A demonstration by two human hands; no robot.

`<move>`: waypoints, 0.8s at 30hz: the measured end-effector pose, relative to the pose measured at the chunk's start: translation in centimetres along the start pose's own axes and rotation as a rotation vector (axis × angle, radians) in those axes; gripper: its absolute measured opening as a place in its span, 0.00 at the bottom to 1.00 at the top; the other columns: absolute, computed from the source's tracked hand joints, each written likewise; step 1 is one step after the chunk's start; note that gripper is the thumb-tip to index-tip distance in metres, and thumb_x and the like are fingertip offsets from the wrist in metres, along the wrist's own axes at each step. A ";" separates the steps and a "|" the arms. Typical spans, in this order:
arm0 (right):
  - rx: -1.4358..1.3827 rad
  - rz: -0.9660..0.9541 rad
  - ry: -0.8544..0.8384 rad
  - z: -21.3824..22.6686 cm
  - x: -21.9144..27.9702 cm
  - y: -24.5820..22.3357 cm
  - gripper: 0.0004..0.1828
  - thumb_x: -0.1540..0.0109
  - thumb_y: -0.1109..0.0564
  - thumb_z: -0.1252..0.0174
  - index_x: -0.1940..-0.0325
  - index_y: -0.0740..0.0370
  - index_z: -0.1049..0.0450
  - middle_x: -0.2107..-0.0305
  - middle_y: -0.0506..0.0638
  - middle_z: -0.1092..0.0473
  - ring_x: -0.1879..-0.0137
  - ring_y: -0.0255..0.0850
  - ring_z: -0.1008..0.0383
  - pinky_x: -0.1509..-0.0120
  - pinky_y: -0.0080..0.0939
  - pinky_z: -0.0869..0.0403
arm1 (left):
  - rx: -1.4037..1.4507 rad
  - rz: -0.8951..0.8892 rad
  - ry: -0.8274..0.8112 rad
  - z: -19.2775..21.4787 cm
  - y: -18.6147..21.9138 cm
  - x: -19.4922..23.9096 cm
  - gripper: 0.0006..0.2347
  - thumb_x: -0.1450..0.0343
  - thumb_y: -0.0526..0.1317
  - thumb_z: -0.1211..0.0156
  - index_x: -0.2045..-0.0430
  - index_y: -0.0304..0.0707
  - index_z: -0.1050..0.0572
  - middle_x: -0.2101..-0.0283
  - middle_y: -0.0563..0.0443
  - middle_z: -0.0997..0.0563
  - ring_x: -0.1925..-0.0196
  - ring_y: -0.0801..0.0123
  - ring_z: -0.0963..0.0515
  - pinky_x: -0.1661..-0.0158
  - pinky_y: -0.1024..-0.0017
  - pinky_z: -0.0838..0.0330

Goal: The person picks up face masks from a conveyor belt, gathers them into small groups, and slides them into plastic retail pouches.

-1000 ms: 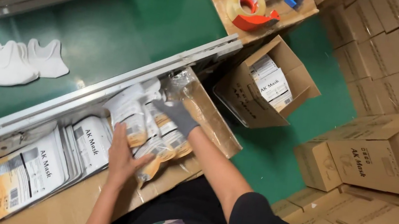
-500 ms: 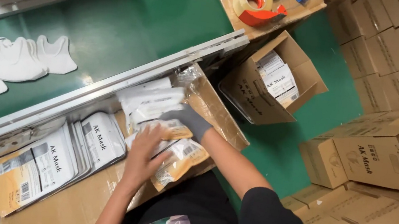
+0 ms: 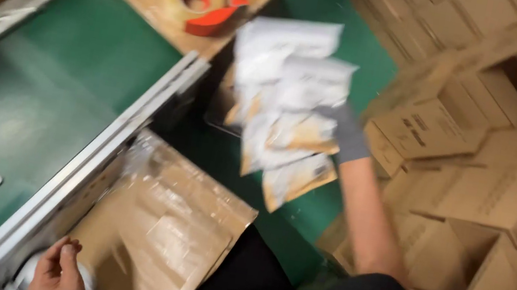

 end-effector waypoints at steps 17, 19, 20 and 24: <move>0.898 -0.445 -0.437 -2.1 -19.0 -2.6 0.40 0.56 0.48 0.23 0.43 0.63 0.27 0.51 0.54 0.24 0.45 0.43 0.25 0.41 0.39 0.28 | -0.342 -0.278 -0.639 -45.6 19.9 -7.7 0.07 0.27 0.32 0.38 0.57 0.33 0.20 0.57 0.44 0.18 0.56 0.66 0.19 0.54 0.72 0.26; 0.823 -0.471 -0.366 -1.6 -16.7 -2.6 0.38 0.55 0.52 0.24 0.43 0.63 0.27 0.53 0.53 0.24 0.46 0.42 0.26 0.41 0.38 0.30 | -0.367 -0.225 -0.576 -43.5 19.1 -7.7 0.06 0.26 0.32 0.38 0.58 0.33 0.20 0.58 0.45 0.17 0.57 0.66 0.19 0.54 0.72 0.26; 0.505 -0.518 -0.360 -2.6 -15.0 -2.4 0.38 0.54 0.57 0.27 0.40 0.66 0.28 0.52 0.54 0.24 0.45 0.42 0.25 0.40 0.39 0.28 | -0.288 -0.094 -0.505 -41.4 17.8 -7.7 0.06 0.25 0.33 0.39 0.57 0.32 0.20 0.58 0.45 0.17 0.56 0.66 0.18 0.53 0.72 0.25; -0.029 -0.786 -0.268 -10.6 -6.4 -3.4 0.45 0.53 0.66 0.35 0.31 0.63 0.36 0.45 0.52 0.26 0.39 0.41 0.26 0.36 0.39 0.27 | -0.089 0.153 -0.234 -30.1 15.8 -5.3 0.11 0.20 0.39 0.46 0.51 0.27 0.24 0.53 0.45 0.18 0.51 0.64 0.18 0.47 0.71 0.25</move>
Point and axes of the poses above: each hand's wrist, its own x-axis away from the middle knuckle, its own z-axis out of the back of the hand, y = z × x, the point moved 9 cm from there along -x, towards the middle knuckle
